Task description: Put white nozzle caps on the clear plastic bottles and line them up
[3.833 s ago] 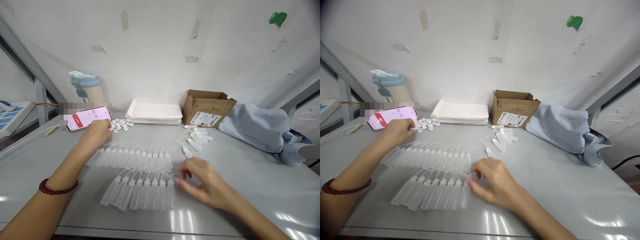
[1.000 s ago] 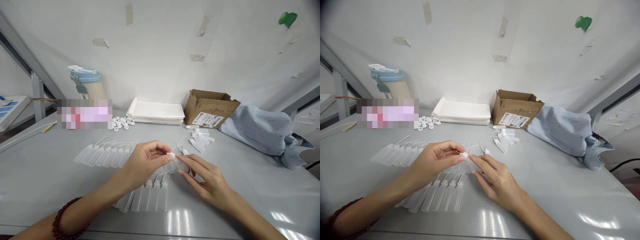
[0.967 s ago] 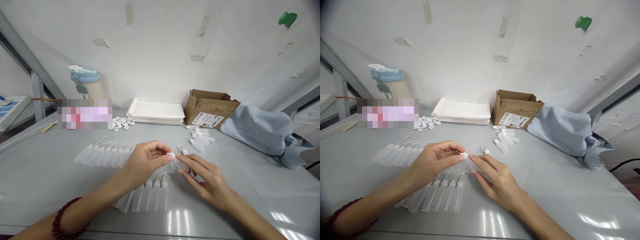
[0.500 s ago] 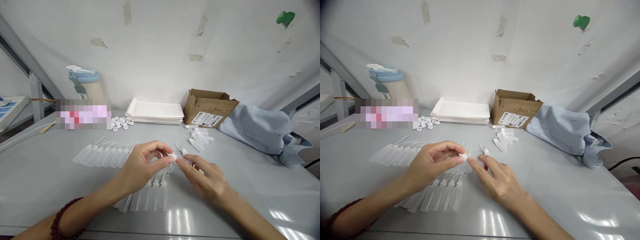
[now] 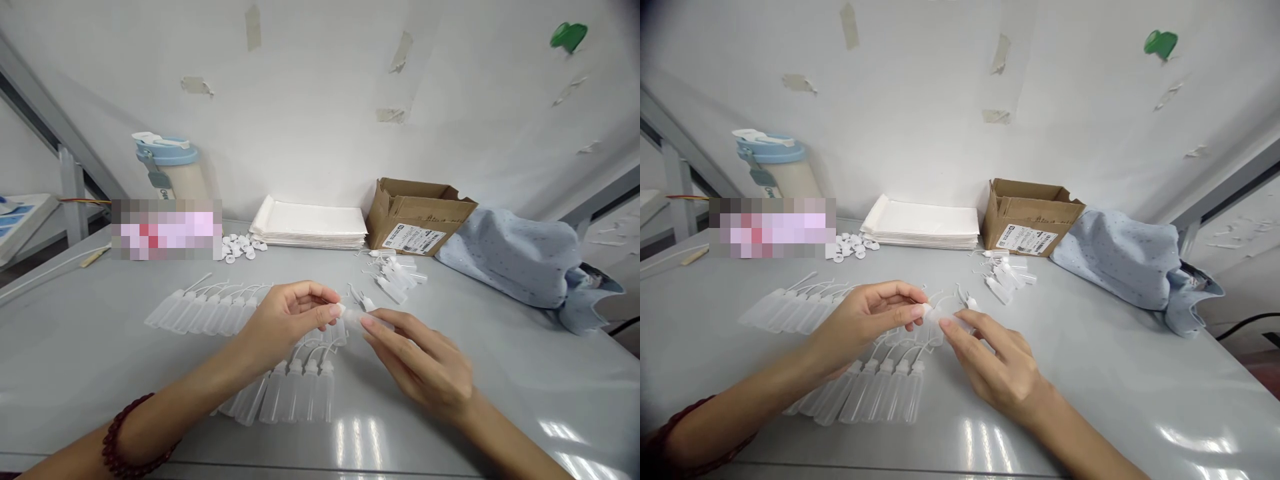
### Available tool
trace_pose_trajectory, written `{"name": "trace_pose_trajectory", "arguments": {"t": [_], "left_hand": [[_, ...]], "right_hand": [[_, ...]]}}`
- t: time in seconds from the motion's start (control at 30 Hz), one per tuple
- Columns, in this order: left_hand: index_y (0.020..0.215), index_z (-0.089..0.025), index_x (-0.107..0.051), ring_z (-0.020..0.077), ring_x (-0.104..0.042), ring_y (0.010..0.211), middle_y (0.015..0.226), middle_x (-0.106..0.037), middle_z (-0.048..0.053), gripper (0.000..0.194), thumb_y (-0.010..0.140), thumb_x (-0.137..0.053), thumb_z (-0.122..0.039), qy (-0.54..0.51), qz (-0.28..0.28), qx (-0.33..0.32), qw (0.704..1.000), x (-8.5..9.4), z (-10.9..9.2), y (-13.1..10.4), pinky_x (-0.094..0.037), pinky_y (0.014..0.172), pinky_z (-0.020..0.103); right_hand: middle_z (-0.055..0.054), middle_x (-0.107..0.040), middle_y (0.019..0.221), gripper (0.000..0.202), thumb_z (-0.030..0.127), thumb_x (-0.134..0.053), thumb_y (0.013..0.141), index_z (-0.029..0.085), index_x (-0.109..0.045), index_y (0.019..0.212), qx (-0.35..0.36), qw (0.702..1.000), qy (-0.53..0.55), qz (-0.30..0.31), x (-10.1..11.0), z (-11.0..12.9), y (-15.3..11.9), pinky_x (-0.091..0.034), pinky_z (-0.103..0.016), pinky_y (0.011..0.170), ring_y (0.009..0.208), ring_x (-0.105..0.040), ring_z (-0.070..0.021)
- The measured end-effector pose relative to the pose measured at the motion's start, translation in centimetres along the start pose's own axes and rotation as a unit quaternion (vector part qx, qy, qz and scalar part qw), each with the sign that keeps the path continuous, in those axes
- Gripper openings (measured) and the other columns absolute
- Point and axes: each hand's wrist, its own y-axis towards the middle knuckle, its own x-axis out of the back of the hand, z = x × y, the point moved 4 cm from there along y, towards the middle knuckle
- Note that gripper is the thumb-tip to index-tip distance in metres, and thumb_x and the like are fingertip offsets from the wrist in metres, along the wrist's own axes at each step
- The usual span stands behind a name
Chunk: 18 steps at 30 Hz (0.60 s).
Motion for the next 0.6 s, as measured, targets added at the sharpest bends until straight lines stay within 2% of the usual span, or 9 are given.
{"name": "trace_pose_trajectory", "arguments": {"t": [0.23,0.43,0.53,0.6], "left_hand": [[0.087,-0.019,-0.068,0.0127,-0.064,0.077,0.08,-0.068,0.0,0.016,0.076,-0.071,-0.031,-0.065,0.019,0.041,0.997,-0.25,0.87,0.02,-0.051,0.08,0.027],[0.085,-0.019,-0.068,0.0096,-0.059,0.072,0.078,-0.066,-0.002,0.015,0.075,-0.073,-0.029,-0.048,0.009,0.001,0.999,-0.2,0.97,-0.11,-0.05,0.071,0.023],[0.084,-0.018,-0.067,0.0112,-0.059,0.075,0.081,-0.065,0.0,0.013,0.077,-0.071,-0.028,-0.032,0.014,-0.032,0.999,-0.26,0.74,-0.25,-0.049,0.07,0.024],[0.084,-0.019,-0.067,0.0123,-0.057,0.075,0.08,-0.064,0.0,0.011,0.078,-0.07,-0.027,0.008,0.008,-0.071,0.997,-0.23,0.38,-0.4,-0.047,0.07,0.026]], "right_hand": [[-0.006,-0.07,0.083,0.026,0.007,-0.06,0.085,0.019,-0.064,0.108,-0.004,1.0,0.02,-0.003,-0.14,0.11,0.24,-0.052,-0.019,0.055,0.066,-0.067,-0.012],[-0.009,-0.073,0.085,0.027,0.007,-0.061,0.083,0.013,-0.063,0.11,-0.015,0.997,0.068,-0.02,-0.29,0.19,0.12,-0.057,-0.023,0.063,0.074,-0.07,-0.016],[-0.007,-0.073,0.084,0.027,0.01,-0.061,0.084,0.015,-0.062,0.11,-0.073,0.988,0.138,-0.01,-0.43,-0.11,0.05,-0.056,-0.024,0.054,0.061,-0.066,-0.0139],[-0.005,-0.073,0.078,0.024,0.013,-0.062,0.084,0.017,-0.063,0.108,-0.147,0.966,0.211,0.008,-0.57,-0.5,0.07,-0.053,-0.023,0.047,0.053,-0.063,-0.0122]]}}
